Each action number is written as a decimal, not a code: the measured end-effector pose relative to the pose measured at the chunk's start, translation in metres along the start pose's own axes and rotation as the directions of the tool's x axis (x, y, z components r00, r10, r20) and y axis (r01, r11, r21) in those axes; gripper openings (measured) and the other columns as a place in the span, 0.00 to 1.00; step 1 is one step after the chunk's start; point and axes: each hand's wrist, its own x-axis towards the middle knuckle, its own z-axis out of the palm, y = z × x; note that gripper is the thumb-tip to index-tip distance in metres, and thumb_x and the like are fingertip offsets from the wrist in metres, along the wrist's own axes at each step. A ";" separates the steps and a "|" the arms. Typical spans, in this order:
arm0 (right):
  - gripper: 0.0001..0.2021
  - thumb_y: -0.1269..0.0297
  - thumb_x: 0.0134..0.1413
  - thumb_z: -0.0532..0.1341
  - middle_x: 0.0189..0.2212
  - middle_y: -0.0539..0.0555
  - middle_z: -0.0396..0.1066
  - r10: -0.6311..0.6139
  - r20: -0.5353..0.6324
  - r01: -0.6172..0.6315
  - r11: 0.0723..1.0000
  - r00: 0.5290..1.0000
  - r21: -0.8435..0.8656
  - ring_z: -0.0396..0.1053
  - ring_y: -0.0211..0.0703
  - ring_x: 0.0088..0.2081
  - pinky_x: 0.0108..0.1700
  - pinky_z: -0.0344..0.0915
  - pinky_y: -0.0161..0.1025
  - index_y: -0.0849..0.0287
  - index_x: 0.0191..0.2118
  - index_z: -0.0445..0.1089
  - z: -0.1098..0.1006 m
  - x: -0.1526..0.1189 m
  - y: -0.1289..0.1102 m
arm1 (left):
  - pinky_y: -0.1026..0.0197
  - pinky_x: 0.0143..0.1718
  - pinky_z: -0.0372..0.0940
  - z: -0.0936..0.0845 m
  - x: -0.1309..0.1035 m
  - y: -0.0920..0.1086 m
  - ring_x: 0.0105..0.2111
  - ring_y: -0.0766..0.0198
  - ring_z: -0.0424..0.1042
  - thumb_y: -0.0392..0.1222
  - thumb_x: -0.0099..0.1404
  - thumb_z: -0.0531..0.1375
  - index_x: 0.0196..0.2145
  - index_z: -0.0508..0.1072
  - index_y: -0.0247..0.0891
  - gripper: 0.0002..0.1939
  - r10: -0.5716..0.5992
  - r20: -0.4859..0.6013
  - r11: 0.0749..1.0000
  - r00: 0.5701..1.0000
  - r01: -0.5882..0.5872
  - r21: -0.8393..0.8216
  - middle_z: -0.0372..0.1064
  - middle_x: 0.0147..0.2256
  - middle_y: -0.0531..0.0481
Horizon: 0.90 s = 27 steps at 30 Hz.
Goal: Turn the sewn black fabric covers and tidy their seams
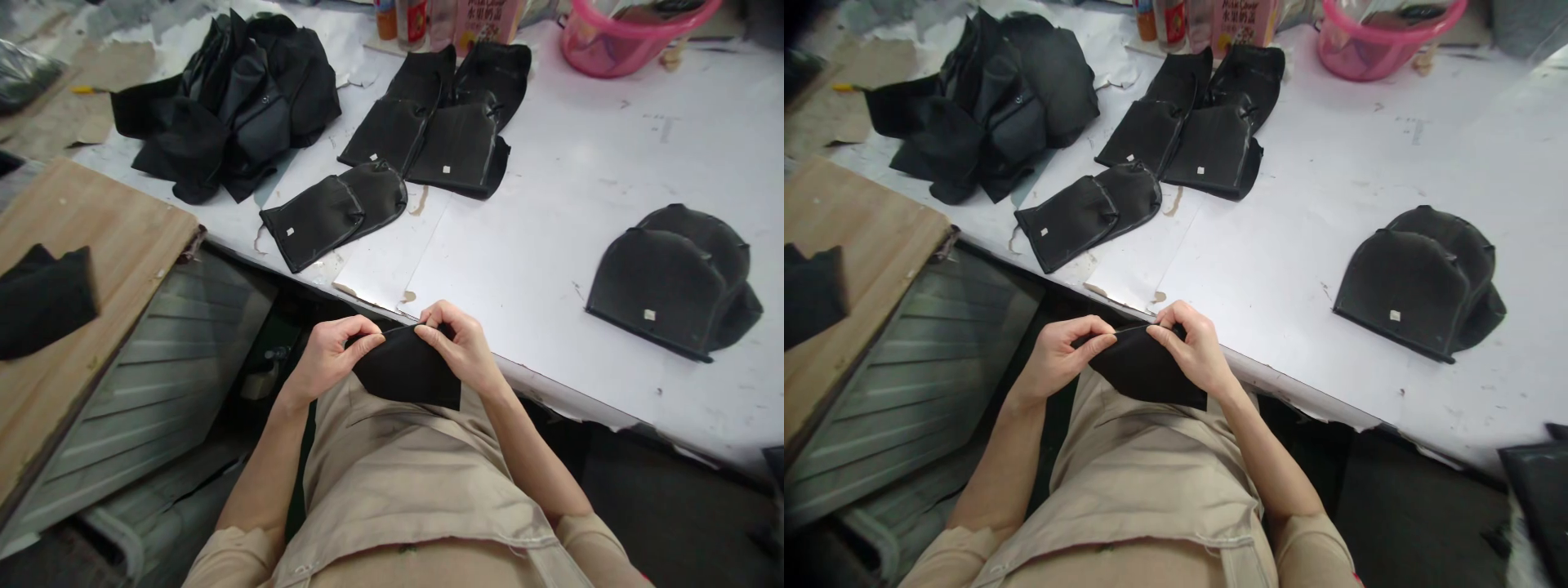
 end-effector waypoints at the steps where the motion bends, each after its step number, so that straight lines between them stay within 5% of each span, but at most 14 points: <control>1: 0.10 0.64 0.59 0.63 0.34 0.52 0.68 -0.014 0.008 0.014 1.000 1.000 -0.012 0.67 0.42 0.39 0.45 0.63 0.41 0.56 0.28 0.62 -0.001 0.000 -0.001 | 0.65 0.33 0.62 0.000 0.001 0.000 0.29 0.65 0.68 0.46 0.66 0.61 0.30 0.75 0.35 0.12 0.008 -0.010 1.000 1.000 -0.008 -0.004 0.71 0.28 0.51; 7: 0.07 0.76 0.50 0.61 0.44 0.55 0.69 -0.002 0.029 0.005 0.996 1.000 -0.087 0.67 0.46 0.48 0.50 0.62 0.43 0.56 0.33 0.65 -0.011 -0.011 0.006 | 0.65 0.32 0.60 0.001 0.001 -0.012 0.29 0.66 0.65 0.47 0.67 0.60 0.29 0.72 0.35 0.14 -0.033 -0.083 0.996 0.996 0.026 -0.084 0.67 0.27 0.52; 14: 0.06 0.66 0.55 0.64 0.43 0.55 0.72 0.115 -0.122 -0.098 0.985 0.986 0.141 0.70 0.45 0.47 0.51 0.65 0.43 0.56 0.35 0.65 0.003 -0.019 0.019 | 0.65 0.31 0.59 -0.001 -0.002 -0.012 0.28 0.65 0.64 0.49 0.66 0.60 0.28 0.72 0.35 0.14 -0.066 -0.114 0.996 0.991 0.059 -0.069 0.66 0.26 0.52; 22: 0.12 0.58 0.52 0.67 0.33 0.51 0.70 0.219 0.001 -0.211 0.940 0.976 0.269 0.66 0.41 0.36 0.39 0.64 0.38 0.57 0.29 0.66 -0.003 -0.015 0.012 | 0.65 0.33 0.60 -0.006 -0.003 -0.013 0.29 0.65 0.65 0.48 0.66 0.60 0.28 0.72 0.35 0.14 -0.049 -0.099 0.997 0.994 0.043 -0.059 0.67 0.27 0.51; 27: 0.16 0.56 0.52 0.68 0.35 0.52 0.69 0.247 -0.046 -0.218 0.917 0.968 0.334 0.66 0.42 0.38 0.40 0.64 0.38 0.57 0.26 0.62 -0.001 -0.014 0.012 | 0.65 0.31 0.59 -0.006 -0.004 -0.010 0.28 0.65 0.64 0.49 0.66 0.60 0.28 0.72 0.35 0.15 -0.069 -0.069 0.995 0.995 0.064 -0.072 0.66 0.27 0.51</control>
